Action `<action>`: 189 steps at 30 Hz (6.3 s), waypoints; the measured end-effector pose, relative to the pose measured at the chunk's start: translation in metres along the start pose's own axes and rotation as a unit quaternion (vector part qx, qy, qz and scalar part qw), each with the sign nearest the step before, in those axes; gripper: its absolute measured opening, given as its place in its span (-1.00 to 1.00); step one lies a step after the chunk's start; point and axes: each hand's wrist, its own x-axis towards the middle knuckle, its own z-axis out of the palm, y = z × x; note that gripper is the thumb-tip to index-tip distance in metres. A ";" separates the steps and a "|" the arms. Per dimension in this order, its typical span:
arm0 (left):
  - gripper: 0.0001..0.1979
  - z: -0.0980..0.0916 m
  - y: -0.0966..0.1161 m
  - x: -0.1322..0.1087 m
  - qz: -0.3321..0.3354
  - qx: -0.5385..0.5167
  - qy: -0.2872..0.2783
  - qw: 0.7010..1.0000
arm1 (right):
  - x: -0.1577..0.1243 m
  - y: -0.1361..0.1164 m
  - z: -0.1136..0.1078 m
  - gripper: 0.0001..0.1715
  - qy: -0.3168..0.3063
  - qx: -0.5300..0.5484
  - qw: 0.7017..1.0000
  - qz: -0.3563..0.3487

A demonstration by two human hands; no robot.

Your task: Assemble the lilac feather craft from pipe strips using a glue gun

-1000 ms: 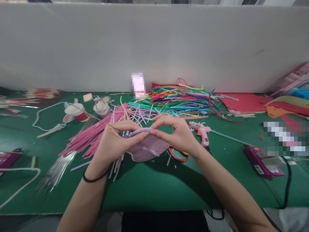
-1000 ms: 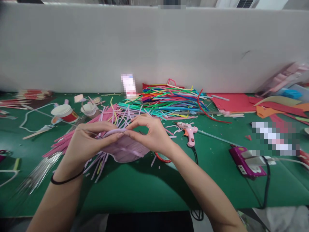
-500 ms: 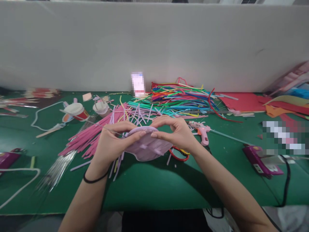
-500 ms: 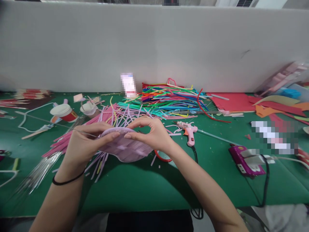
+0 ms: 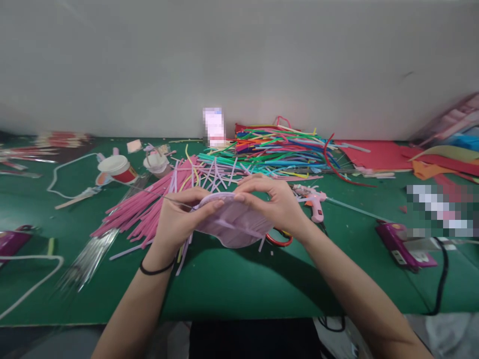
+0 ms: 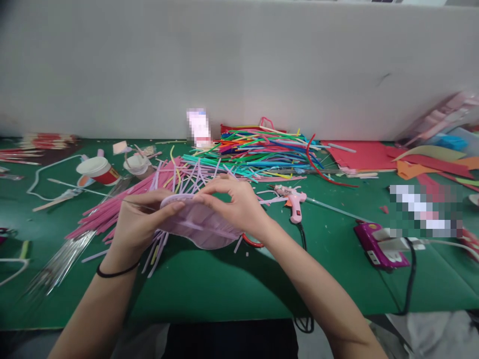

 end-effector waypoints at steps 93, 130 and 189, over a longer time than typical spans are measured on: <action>-0.39 0.020 -0.068 -0.017 -0.175 -0.220 -0.005 0.960 | -0.038 0.034 -0.018 -0.56 -0.081 0.008 0.982 0.171; -0.41 0.015 -0.065 -0.015 -0.218 -0.187 0.028 0.957 | -0.054 0.035 0.001 -0.60 0.029 -0.208 0.978 0.010; -0.39 0.014 -0.069 -0.019 -0.216 -0.197 -0.041 0.956 | -0.050 0.041 0.000 -0.61 -0.032 0.117 0.938 0.325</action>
